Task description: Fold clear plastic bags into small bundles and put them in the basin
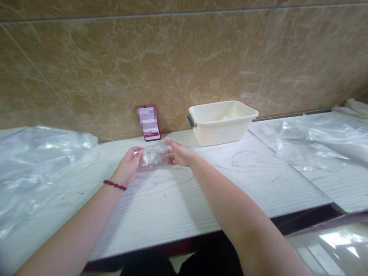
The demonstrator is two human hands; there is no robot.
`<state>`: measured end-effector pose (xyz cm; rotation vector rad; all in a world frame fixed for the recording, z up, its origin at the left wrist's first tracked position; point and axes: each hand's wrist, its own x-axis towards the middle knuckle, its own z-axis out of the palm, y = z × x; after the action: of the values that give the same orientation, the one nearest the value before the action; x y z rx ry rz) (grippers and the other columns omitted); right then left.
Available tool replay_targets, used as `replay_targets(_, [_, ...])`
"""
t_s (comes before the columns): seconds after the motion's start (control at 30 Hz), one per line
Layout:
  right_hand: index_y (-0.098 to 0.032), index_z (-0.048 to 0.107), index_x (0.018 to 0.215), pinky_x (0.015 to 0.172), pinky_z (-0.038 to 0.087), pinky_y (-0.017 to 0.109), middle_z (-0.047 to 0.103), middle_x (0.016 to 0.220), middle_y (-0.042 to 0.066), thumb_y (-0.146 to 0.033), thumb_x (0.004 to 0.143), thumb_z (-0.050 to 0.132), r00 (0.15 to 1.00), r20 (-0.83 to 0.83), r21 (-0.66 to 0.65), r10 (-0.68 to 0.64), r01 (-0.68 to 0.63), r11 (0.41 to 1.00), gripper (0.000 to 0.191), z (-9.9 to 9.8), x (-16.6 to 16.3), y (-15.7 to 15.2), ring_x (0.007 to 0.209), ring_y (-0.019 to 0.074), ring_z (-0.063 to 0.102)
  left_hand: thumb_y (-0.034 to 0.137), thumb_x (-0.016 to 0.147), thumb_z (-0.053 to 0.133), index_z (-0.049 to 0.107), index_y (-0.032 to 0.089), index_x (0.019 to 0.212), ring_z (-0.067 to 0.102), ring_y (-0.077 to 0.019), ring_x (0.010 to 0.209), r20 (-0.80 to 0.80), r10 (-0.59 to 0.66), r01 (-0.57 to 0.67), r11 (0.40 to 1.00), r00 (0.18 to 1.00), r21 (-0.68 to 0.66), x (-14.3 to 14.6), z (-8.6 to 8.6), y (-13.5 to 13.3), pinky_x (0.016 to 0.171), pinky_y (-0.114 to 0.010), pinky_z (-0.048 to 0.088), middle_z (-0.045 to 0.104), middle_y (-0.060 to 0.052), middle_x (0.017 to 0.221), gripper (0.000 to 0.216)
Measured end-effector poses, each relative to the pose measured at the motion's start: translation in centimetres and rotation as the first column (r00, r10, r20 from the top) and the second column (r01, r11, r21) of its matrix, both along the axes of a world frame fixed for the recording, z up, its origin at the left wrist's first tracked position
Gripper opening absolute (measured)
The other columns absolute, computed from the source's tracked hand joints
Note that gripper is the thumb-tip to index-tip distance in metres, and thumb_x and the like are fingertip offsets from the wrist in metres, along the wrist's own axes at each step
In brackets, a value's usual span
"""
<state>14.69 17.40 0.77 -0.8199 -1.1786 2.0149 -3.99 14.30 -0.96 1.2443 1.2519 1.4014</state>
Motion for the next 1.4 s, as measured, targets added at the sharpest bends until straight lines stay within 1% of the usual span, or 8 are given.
replay_targets(0.13, [-0.026, 0.041, 0.1, 0.056, 0.041, 0.021, 0.054, 0.076, -0.002, -0.028, 0.055, 0.07, 0.997, 0.068, 0.177, 0.042, -0.053, 0.983, 0.054, -0.3, -0.1, -0.4, 0.064, 0.0092, 0.053, 0.024, 0.075, 0.044, 0.046, 0.02, 0.089, 0.05, -0.0083, 0.054, 0.072, 0.064, -0.064, 0.998, 0.995, 0.003, 0.1, 0.5, 0.0, 0.045, -0.018, 0.04, 0.052, 0.002, 0.067, 0.014])
replay_targets(0.23, [-0.025, 0.038, 0.106, 0.053, 0.04, 0.019, 0.051, 0.07, -0.005, -0.015, 0.05, 0.071, 0.99, 0.135, 0.276, -0.044, 0.005, 0.961, 0.066, -0.7, -0.3, -0.3, 0.059, 0.0068, 0.05, 0.022, 0.076, 0.043, 0.044, 0.02, 0.088, 0.052, -0.0097, 0.056, 0.131, 0.056, -0.056, 0.998, 0.99, -0.006, 0.2, 0.7, -0.1, 0.048, -0.022, 0.044, 0.053, 0.002, 0.069, 0.012])
replay_targets(0.37, [-0.023, 0.036, 0.101, 0.053, 0.039, 0.019, 0.05, 0.067, -0.006, -0.016, 0.053, 0.068, 0.988, 0.096, 0.307, -0.124, 0.089, 0.947, 0.058, -1.3, -0.4, 0.2, 0.057, 0.006, 0.05, 0.022, 0.075, 0.045, 0.044, 0.02, 0.088, 0.052, -0.0102, 0.056, 0.161, 0.044, -0.047, 0.999, 0.986, 0.017, 0.2, 0.8, -0.2, 0.051, -0.025, 0.046, 0.053, 0.002, 0.069, 0.014])
replay_targets(0.57, [-0.018, 0.043, 0.076, 0.052, 0.037, 0.018, 0.047, 0.063, -0.006, -0.021, 0.054, 0.066, 0.99, 0.098, 0.392, -0.105, 0.059, 0.918, 0.032, -1.6, -0.4, 0.5, 0.055, 0.0046, 0.047, 0.026, 0.074, 0.046, 0.043, 0.022, 0.09, 0.053, -0.0101, 0.056, 0.191, 0.036, -0.048, 0.997, 0.981, 0.058, 0.3, 0.9, -0.3, 0.052, -0.025, 0.046, 0.054, 0.002, 0.07, 0.016])
replay_targets(0.83, [-0.021, 0.038, 0.072, 0.057, 0.04, 0.02, 0.049, 0.068, -0.008, -0.021, 0.05, 0.066, 0.971, -0.019, 0.387, -0.24, 0.229, 0.893, 0.036, -1.2, -0.6, 0.5, 0.058, 0.0046, 0.049, 0.026, 0.073, 0.048, 0.043, 0.022, 0.089, 0.054, -0.0114, 0.064, 0.228, 0.025, -0.043, 0.996, 0.973, 0.077, 0.4, 1.0, -0.4, 0.057, -0.029, 0.048, 0.054, 0.001, 0.076, 0.018])
replay_targets(1.0, [-0.017, 0.049, 0.068, 0.057, 0.038, 0.02, 0.05, 0.064, -0.005, -0.024, 0.053, 0.065, 0.967, 0.082, 0.43, -0.241, 0.184, 0.884, 0.023, -1.5, -0.7, 0.9, 0.056, 0.0045, 0.047, 0.027, 0.073, 0.048, 0.042, 0.022, 0.09, 0.054, -0.011, 0.064, 0.25, 0.007, -0.031, 0.995, 0.968, 0.09, 0.3, 0.9, -0.2, 0.058, -0.029, 0.048, 0.054, 0.001, 0.078, 0.019])
replay_targets(1.23, [-0.017, 0.059, 0.083, 0.06, 0.039, 0.022, 0.056, 0.069, -0.001, -0.026, 0.055, 0.065, 0.943, 0.189, 0.443, -0.273, 0.166, 0.881, 0.03, -1.4, -0.7, 0.8, 0.06, 0.0067, 0.05, 0.027, 0.074, 0.047, 0.042, 0.022, 0.091, 0.054, -0.0112, 0.065, 0.249, 0.002, -0.027, 0.995, 0.968, 0.1, 0.3, 0.9, -0.2, 0.058, -0.03, 0.048, 0.054, 0.001, 0.079, 0.018])
replay_targets(1.4, [-0.016, 0.06, 0.074, 0.056, 0.038, 0.022, 0.056, 0.066, -0.001, -0.031, 0.057, 0.064, 0.928, 0.254, 0.464, -0.272, 0.129, 0.876, 0.023, -2.1, -0.7, 1.2, 0.058, 0.008, 0.049, 0.029, 0.073, 0.048, 0.042, 0.023, 0.092, 0.054, -0.0111, 0.064, 0.244, -0.036, 0.009, 0.994, 0.969, 0.112, 0.2, 0.8, -0.2, 0.057, -0.029, 0.048, 0.055, 0.001, 0.08, 0.02])
